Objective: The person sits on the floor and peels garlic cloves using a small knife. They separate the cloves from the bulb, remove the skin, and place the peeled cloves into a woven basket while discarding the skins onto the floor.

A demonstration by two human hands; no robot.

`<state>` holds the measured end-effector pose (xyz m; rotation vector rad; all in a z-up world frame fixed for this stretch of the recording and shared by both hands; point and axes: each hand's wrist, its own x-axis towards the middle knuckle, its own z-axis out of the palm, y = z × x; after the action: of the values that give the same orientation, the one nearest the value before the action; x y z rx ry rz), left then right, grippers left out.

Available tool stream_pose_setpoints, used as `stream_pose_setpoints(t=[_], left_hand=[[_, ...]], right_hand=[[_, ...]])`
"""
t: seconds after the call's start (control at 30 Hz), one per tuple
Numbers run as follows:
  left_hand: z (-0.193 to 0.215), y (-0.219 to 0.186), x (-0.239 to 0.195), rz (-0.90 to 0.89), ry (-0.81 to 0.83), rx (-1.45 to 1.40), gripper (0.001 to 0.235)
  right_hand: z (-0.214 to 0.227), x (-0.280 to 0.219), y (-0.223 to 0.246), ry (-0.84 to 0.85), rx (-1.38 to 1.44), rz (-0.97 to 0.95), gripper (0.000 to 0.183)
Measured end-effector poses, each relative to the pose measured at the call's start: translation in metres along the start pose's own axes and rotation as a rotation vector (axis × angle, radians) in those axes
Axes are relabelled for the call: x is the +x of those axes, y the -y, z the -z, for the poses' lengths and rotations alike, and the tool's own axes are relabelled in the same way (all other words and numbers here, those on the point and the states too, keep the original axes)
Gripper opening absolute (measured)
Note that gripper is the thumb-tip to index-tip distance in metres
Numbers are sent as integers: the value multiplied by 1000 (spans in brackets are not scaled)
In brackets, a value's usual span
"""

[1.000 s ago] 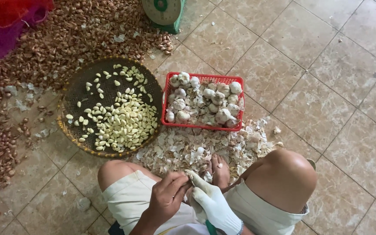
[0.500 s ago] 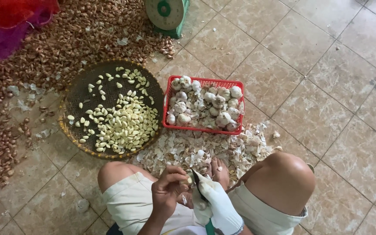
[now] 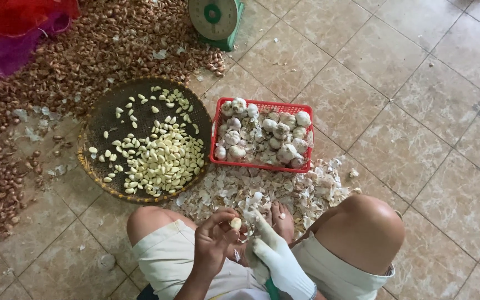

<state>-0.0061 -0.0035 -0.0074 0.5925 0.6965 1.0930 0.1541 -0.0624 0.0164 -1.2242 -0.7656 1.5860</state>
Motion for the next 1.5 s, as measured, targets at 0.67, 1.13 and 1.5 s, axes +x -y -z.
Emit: stream_pose_setpoints(t=[0.67,1.13,1.5], left_hand=[[-27,-36,-5,-660,141,993,31],[-7,-6,-5,82,-117,56,30],[-14,-14,-10,83,-226,279,27]], right_hand=[[-14,-6,13,-12,-41,-217,65],[7,-3,-16,-58,139,-115,80],[-18,-11,36,121,297,-230,81]])
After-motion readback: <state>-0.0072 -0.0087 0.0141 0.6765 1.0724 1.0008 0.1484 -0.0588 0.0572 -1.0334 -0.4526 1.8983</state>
